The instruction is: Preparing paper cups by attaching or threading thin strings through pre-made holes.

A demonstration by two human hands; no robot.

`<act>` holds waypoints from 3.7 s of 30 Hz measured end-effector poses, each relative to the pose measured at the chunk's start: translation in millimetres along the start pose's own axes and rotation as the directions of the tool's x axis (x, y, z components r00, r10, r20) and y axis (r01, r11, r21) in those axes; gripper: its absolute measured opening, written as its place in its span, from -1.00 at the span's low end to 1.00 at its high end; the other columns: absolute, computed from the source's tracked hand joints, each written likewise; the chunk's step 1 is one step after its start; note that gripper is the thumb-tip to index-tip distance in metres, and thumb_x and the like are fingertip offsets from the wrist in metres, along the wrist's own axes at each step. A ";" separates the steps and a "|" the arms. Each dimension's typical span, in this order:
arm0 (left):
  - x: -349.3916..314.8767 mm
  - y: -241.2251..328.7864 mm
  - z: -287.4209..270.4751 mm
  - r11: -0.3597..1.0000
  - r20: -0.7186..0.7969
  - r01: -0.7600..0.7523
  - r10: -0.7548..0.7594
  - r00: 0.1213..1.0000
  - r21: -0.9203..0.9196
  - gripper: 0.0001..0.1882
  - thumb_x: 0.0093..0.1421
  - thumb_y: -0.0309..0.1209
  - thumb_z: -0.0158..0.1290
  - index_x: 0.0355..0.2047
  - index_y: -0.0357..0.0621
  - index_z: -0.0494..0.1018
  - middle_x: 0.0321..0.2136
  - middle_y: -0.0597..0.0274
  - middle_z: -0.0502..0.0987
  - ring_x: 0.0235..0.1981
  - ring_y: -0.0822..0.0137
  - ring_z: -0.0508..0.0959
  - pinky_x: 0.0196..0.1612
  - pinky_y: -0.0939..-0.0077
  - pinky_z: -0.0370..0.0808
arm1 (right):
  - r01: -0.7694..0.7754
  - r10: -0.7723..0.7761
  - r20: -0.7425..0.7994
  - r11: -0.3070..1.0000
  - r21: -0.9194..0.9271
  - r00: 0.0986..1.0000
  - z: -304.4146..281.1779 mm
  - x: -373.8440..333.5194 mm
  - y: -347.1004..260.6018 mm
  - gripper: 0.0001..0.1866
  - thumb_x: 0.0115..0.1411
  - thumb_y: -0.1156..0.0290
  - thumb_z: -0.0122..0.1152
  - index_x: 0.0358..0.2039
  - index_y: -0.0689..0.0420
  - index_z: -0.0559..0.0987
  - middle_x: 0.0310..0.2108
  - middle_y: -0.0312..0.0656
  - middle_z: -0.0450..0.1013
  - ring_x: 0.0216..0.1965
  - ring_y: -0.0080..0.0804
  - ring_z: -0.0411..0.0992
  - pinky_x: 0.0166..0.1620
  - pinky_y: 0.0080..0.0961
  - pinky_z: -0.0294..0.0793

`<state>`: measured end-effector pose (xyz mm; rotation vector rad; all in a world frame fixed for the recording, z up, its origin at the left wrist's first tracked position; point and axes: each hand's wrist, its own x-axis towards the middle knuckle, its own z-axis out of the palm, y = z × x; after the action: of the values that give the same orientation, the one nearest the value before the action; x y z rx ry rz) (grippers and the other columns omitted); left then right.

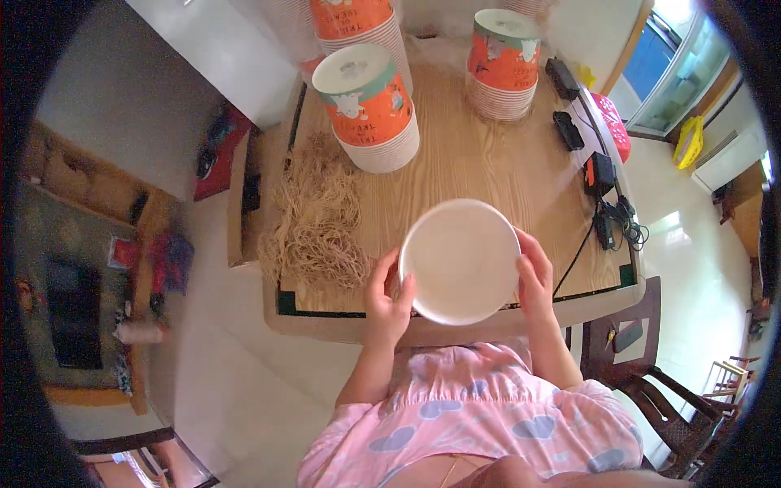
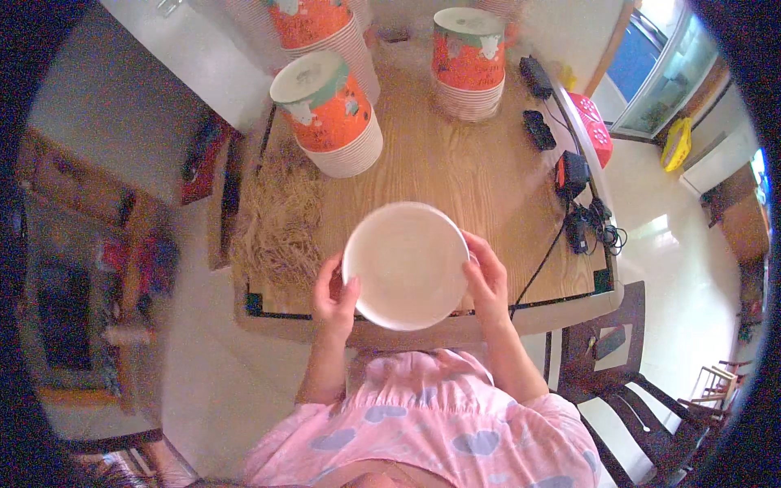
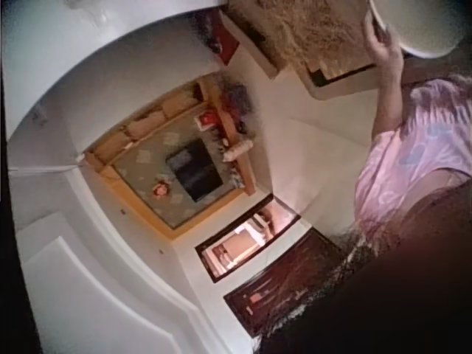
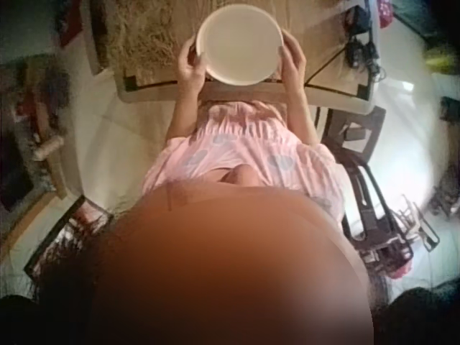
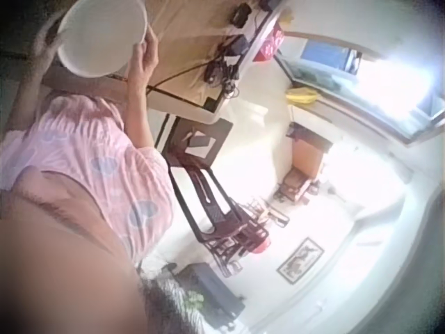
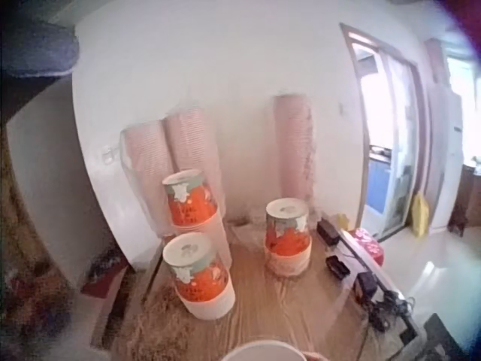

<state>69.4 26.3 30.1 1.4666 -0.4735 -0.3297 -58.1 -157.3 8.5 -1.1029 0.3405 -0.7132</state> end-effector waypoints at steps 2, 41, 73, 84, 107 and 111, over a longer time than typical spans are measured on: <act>-1.9 6.1 -3.5 0.900 0.090 -0.342 0.330 0.940 0.270 -0.69 0.00 -0.66 -0.04 -0.19 -0.22 0.39 -0.18 0.11 0.45 -0.09 0.23 0.42 -0.04 0.43 0.34 | 0.073 -0.058 0.083 0.980 -0.184 0.995 12.7 -4.6 -18.4 -0.52 0.04 0.46 0.14 0.00 0.24 0.32 -0.02 -0.12 0.29 0.04 -0.38 0.23 0.07 -0.39 0.18; -20.7 36.7 22.8 0.492 0.444 -0.736 0.590 0.675 0.464 -0.70 -0.11 -0.50 0.16 -0.36 -0.10 0.31 -0.30 0.23 0.47 -0.26 0.19 0.48 -0.19 0.34 0.42 | 0.583 -0.174 0.559 0.330 -0.743 0.811 28.6 -45.6 -60.7 -0.32 -0.26 0.55 0.16 0.00 -0.09 0.38 -0.16 -0.20 0.28 -0.16 -0.19 0.24 -0.08 -0.23 0.25; -1.0 -5.9 -20.6 0.762 0.007 -0.394 0.455 0.890 0.513 -0.76 0.05 -0.49 0.04 -0.24 -0.26 0.35 -0.24 0.08 0.43 -0.21 0.20 0.44 -0.15 0.44 0.37 | 0.251 -0.215 0.185 0.341 -0.906 0.959 18.4 55.9 -52.3 -0.76 -0.01 0.54 0.04 -0.26 0.08 0.48 -0.41 -0.07 0.33 -0.34 -0.05 0.35 -0.27 -0.29 0.37; 0.0 -48.1 -84.2 0.667 -0.143 -0.046 0.226 0.963 0.744 -0.89 0.03 -0.51 0.06 -0.38 -0.18 0.46 -0.42 0.21 0.44 -0.35 0.27 0.43 -0.28 0.46 0.40 | 0.216 -0.235 0.160 0.232 -0.949 0.959 15.6 74.2 -68.1 -0.65 -0.02 0.55 0.08 -0.15 0.04 0.44 -0.29 -0.10 0.37 -0.22 -0.12 0.36 -0.15 -0.31 0.37; 107.5 196.9 -113.4 0.878 -0.120 -0.456 0.473 0.873 0.146 -0.92 0.11 -0.45 0.00 -0.45 -0.21 0.39 -0.50 0.25 0.48 -0.40 0.45 0.45 -0.25 0.58 0.37 | 0.445 -0.497 0.178 0.493 -0.748 0.850 34.1 -11.2 -90.5 -0.79 -0.06 0.73 0.06 -0.38 0.23 0.52 -0.36 -0.10 0.39 -0.30 -0.30 0.40 -0.24 -0.51 0.38; 73.3 155.0 -82.4 0.920 -0.041 -0.322 0.339 0.940 0.225 -0.93 0.07 -0.49 0.05 -0.42 -0.22 0.44 -0.54 0.23 0.48 -0.54 0.50 0.44 -0.42 0.64 0.40 | 0.448 -0.414 0.237 0.545 -0.709 0.879 35.3 -18.7 -83.6 -0.82 -0.04 0.69 0.06 -0.39 0.20 0.53 -0.38 -0.10 0.41 -0.34 -0.30 0.42 -0.29 -0.50 0.41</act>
<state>162.5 75.1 188.6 1.5703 -0.6991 0.0521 -80.7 -142.2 97.1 -2.0569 0.3351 -1.0282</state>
